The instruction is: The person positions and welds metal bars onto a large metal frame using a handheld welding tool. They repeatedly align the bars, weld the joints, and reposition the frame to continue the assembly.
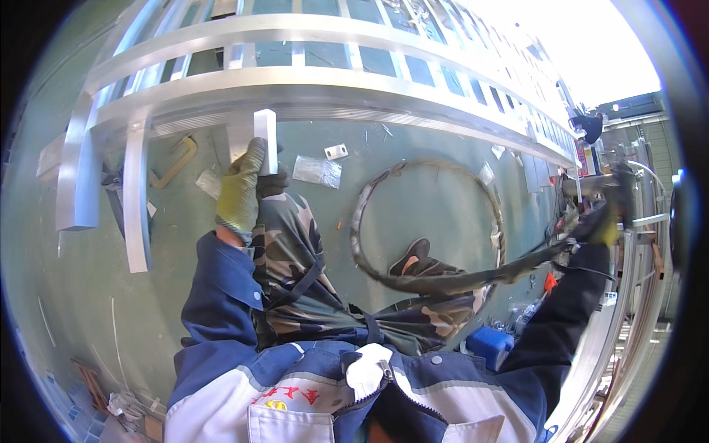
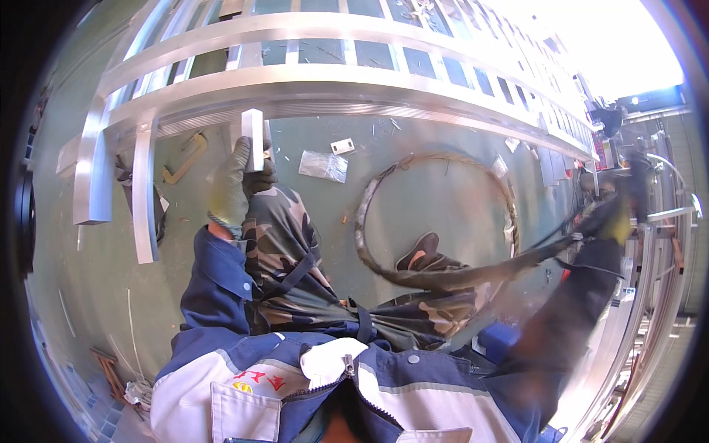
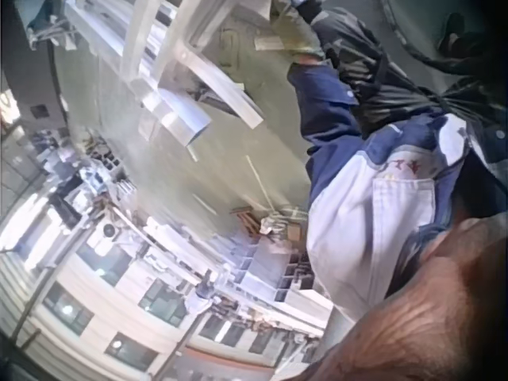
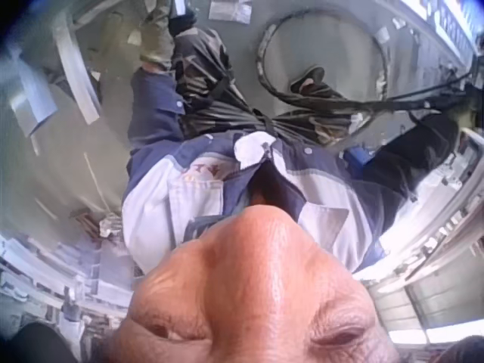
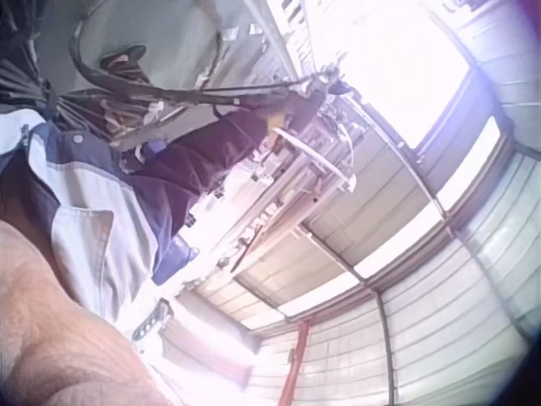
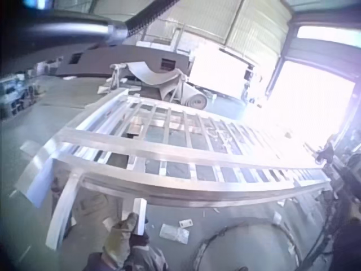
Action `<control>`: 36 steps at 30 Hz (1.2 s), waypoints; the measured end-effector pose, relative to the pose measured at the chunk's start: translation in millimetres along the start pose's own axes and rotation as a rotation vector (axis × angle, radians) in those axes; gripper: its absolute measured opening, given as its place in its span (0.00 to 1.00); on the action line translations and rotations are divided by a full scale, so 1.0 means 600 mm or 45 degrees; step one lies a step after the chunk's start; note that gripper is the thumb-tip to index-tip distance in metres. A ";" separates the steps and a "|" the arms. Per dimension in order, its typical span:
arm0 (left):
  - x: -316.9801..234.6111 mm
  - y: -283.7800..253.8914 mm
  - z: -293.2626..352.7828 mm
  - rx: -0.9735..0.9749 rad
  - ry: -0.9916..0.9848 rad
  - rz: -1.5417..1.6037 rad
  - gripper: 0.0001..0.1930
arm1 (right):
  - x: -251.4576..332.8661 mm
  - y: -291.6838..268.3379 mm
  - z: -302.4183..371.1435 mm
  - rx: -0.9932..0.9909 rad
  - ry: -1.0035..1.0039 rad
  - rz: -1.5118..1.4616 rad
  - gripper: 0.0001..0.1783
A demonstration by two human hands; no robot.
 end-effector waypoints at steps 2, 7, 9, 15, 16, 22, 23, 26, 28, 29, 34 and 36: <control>-0.010 -0.008 0.013 -0.029 0.055 0.009 0.25 | -0.004 -0.105 -0.033 -0.163 0.004 0.007 0.19; -0.003 0.005 0.015 -0.064 0.115 0.043 0.22 | -0.037 -0.322 -0.057 -0.474 -0.015 -0.062 0.17; -0.004 0.010 0.020 -0.082 0.130 0.074 0.20 | -0.024 -0.359 -0.040 -0.539 -0.067 -0.147 0.16; 0.017 0.058 0.021 -0.079 0.018 0.051 0.19 | 0.132 -0.272 0.060 -0.349 -0.426 -0.759 0.14; 0.024 0.066 0.016 -0.087 -0.023 0.057 0.18 | 0.181 -0.228 0.089 -0.233 -0.492 -0.915 0.13; 0.086 0.078 -0.054 -0.117 -0.173 -0.039 0.22 | 0.547 0.124 0.370 0.762 -0.322 -1.589 0.09; 0.100 0.084 -0.078 -0.108 -0.165 -0.044 0.23 | 0.575 0.170 0.387 0.899 -0.285 -1.664 0.11; 0.095 0.095 -0.117 -0.091 -0.098 -0.043 0.25 | 0.630 0.210 0.423 1.088 -0.348 -1.800 0.25; 0.090 0.102 -0.139 -0.083 -0.080 -0.049 0.26 | 0.625 0.245 0.430 1.149 -0.279 -1.843 0.29; 0.089 0.103 -0.148 -0.093 -0.084 -0.058 0.26 | 0.626 0.258 0.433 1.187 -0.249 -1.864 0.30; 0.090 0.112 -0.163 -0.098 -0.038 -0.059 0.25 | 0.632 0.262 0.453 1.139 -0.246 -2.085 0.31; 0.090 0.107 -0.164 -0.090 -0.029 -0.035 0.24 | 0.632 0.266 0.463 1.105 -0.206 -2.090 0.31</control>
Point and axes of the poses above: each hand's wrist, its own z-axis away from the middle knuckle, its own y-axis out of the palm, x = y × z, the point moved 9 cm from there along -z, towards the middle knuckle, and after that the axes turned 15 degrees about z, right-handed, at the moved point
